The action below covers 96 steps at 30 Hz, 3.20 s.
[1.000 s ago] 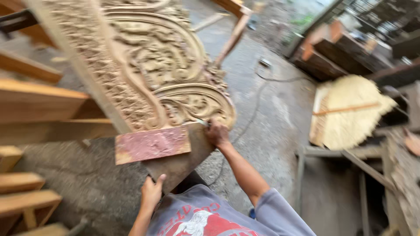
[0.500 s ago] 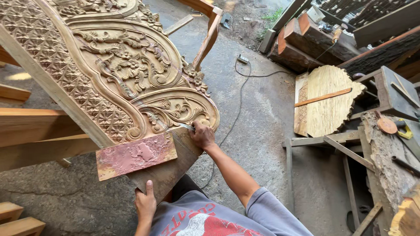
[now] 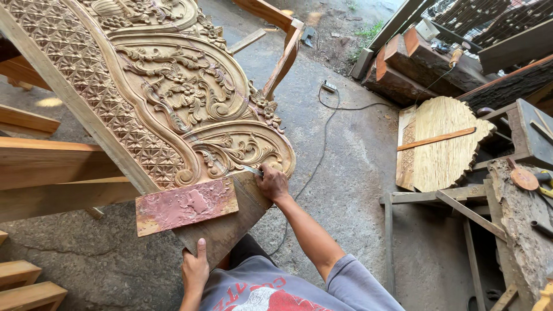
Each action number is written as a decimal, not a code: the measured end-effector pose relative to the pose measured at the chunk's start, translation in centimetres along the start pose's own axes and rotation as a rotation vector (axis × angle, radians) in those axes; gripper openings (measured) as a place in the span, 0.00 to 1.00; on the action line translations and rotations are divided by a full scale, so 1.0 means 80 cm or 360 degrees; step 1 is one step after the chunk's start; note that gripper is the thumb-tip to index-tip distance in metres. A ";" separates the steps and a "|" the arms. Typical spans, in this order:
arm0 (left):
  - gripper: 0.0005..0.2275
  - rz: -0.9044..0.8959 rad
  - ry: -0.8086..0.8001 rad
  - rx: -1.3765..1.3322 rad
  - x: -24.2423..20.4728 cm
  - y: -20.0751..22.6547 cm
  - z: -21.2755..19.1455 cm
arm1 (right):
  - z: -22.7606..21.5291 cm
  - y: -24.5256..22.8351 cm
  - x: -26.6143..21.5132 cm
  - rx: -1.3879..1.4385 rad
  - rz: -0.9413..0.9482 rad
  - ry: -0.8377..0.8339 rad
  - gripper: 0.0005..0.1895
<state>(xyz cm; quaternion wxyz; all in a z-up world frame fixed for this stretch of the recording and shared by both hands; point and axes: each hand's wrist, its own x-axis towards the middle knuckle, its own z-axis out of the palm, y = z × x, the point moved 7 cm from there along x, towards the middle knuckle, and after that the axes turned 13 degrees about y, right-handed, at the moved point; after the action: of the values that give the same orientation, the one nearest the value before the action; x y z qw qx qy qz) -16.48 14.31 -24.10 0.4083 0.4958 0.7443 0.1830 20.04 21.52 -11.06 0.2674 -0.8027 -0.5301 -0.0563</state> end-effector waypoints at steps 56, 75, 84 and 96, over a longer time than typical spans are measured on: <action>0.39 0.0052 -0.0492 0.0282 -0.011 0.052 -0.047 | 0.035 0.034 -0.005 -0.0174 -0.0104 -0.0052 0.17; 0.20 0.0751 -0.0257 0.0753 -0.079 0.107 -0.049 | 0.048 0.045 -0.007 -0.0177 -0.0085 -0.0161 0.18; 0.05 0.1157 0.0011 0.1294 -0.089 0.095 0.027 | 0.045 0.043 -0.005 -0.0182 -0.0053 -0.0172 0.17; 0.06 0.1143 0.0160 0.1221 -0.079 0.090 0.017 | 0.043 0.040 -0.004 -0.0158 -0.0069 -0.0144 0.16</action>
<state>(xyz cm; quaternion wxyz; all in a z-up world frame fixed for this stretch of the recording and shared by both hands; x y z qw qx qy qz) -10.06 11.65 -17.37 0.0730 0.8240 0.5597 0.0494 22.04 22.04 -15.29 0.2017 -0.8049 -0.5556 -0.0521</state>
